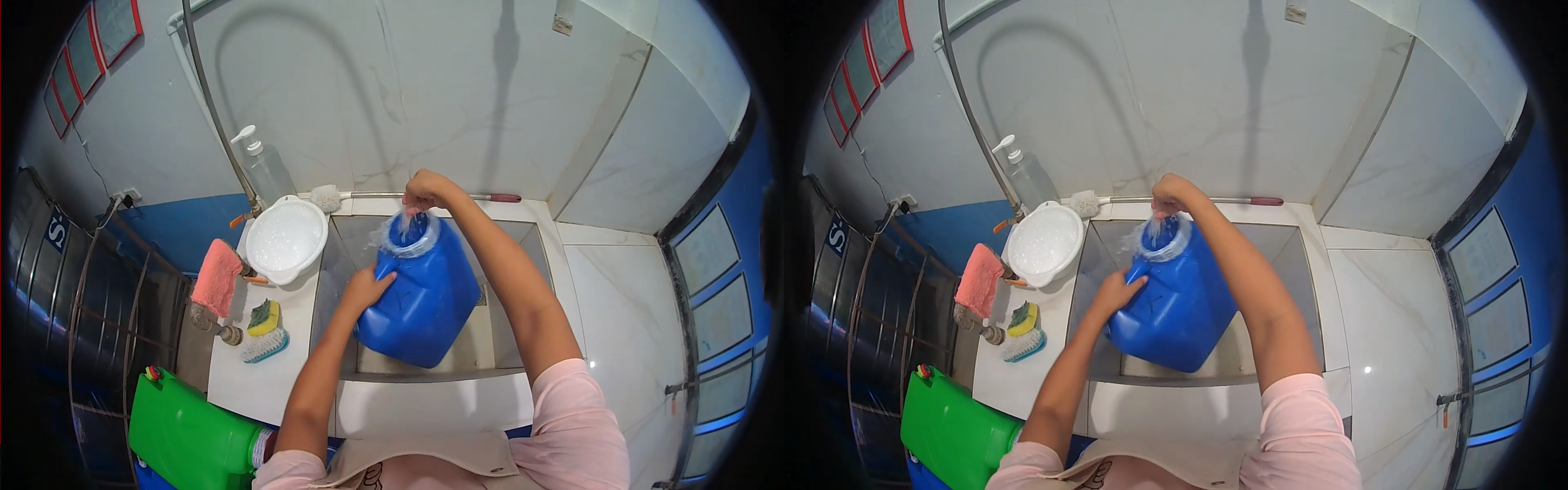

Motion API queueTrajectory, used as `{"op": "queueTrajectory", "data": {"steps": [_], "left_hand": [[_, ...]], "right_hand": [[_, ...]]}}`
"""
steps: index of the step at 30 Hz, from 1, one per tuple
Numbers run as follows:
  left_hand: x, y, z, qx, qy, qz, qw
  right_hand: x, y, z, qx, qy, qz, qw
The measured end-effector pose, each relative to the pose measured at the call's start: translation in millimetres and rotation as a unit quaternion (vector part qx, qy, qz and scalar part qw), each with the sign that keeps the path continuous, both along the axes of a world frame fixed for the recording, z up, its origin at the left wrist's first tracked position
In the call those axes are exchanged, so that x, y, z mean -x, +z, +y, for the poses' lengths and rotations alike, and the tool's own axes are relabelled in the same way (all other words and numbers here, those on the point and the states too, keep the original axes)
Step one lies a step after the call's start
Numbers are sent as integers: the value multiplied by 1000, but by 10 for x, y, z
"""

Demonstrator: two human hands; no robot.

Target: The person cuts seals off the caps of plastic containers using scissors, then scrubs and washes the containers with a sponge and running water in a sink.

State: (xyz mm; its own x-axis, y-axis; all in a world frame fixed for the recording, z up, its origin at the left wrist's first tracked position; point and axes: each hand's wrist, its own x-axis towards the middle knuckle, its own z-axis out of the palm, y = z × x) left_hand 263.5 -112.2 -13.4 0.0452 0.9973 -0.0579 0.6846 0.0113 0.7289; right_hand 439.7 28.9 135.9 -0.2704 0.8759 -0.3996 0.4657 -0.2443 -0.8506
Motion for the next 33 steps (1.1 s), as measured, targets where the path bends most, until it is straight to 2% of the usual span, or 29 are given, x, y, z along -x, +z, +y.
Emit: {"op": "queueTrajectory", "data": {"steps": [1, 3, 4, 5, 7, 8, 9, 10, 11, 12, 13, 14, 15, 18, 19, 21, 23, 24, 25, 26, 27, 28, 29, 32, 33], "left_hand": [[-28, 73, 124, -46, -45, 16, 998], [-144, 249, 300, -82, -108, 139, 981], [-229, 261, 405, -134, -107, 161, 972], [-327, 198, 499, -185, -105, 184, 960], [-589, -225, 711, -321, -50, 223, 919], [-661, -140, 703, -327, -57, 178, 926], [-673, -26, 709, -332, -65, 134, 931], [-644, -15, 755, -328, -96, 87, 936], [-602, 0, 812, -323, -124, 38, 937], [-581, 75, 834, -316, -109, 40, 942], [-555, 216, 840, -232, -139, 70, 960], [-494, 287, 834, -148, -170, 98, 969], [-438, 251, 807, -145, -164, 98, 971], [-397, 210, 814, -113, -194, 132, 965], [-357, 172, 786, -91, -172, 113, 974], [-236, 162, 685, -70, -158, 95, 980], [-128, 235, 525, 18, -144, 3, 989], [-164, 168, 483, 21, -145, 4, 989], [-146, 63, 425, -80, -151, 19, 985], [-83, -46, 356, -178, -151, 36, 972], [-36, -82, 265, -170, -138, 39, 975], [-35, -48, 209, -164, -165, 47, 971], [-34, 0, 173, -160, -195, 53, 966], [-61, 204, -123, -143, -192, 92, 966], [-74, 234, -234, -145, -194, 91, 966]], "right_hand": [[4, 6, -4, 2, -21, 10, 1000], [31, -17, 32, -5, -35, 25, 999], [-56, -207, 212, -3, -24, 24, 999], [-159, -497, 485, -100, 86, -61, 989], [-73, -456, 420, -88, 86, -66, 990], [-19, -241, 208, 25, -27, 7, 999], [-91, -450, 390, -117, 111, -64, 985], [-158, -514, 466, -240, 262, -146, 923], [-225, -579, 539, -383, 369, -205, 822], [-150, -435, 428, -439, 432, -237, 751], [-70, -277, 309, -497, 484, -257, 673], [58, -178, 136, -279, 244, -127, 920], [122, -166, 54, -4, -43, 19, 999], [105, -200, 110, -3, -59, 41, 997], [83, -240, 127, -6, -67, 41, 997], [75, -329, 141, -102, 8, -59, 993], [55, -338, 127, -102, -1, -68, 992], [80, -360, 149, -101, 3, -75, 992], [54, -424, 228, -213, 191, -191, 939], [31, -480, 294, -356, 332, -271, 830], [104, -367, 167, -211, 122, -127, 962], [122, -335, 129, -42, -105, 22, 993], [139, -323, 74, -41, -100, 22, 994], [-11, -603, 174, -63, -99, 21, 993], [-92, -895, 322, -178, 66, -103, 976]]}}
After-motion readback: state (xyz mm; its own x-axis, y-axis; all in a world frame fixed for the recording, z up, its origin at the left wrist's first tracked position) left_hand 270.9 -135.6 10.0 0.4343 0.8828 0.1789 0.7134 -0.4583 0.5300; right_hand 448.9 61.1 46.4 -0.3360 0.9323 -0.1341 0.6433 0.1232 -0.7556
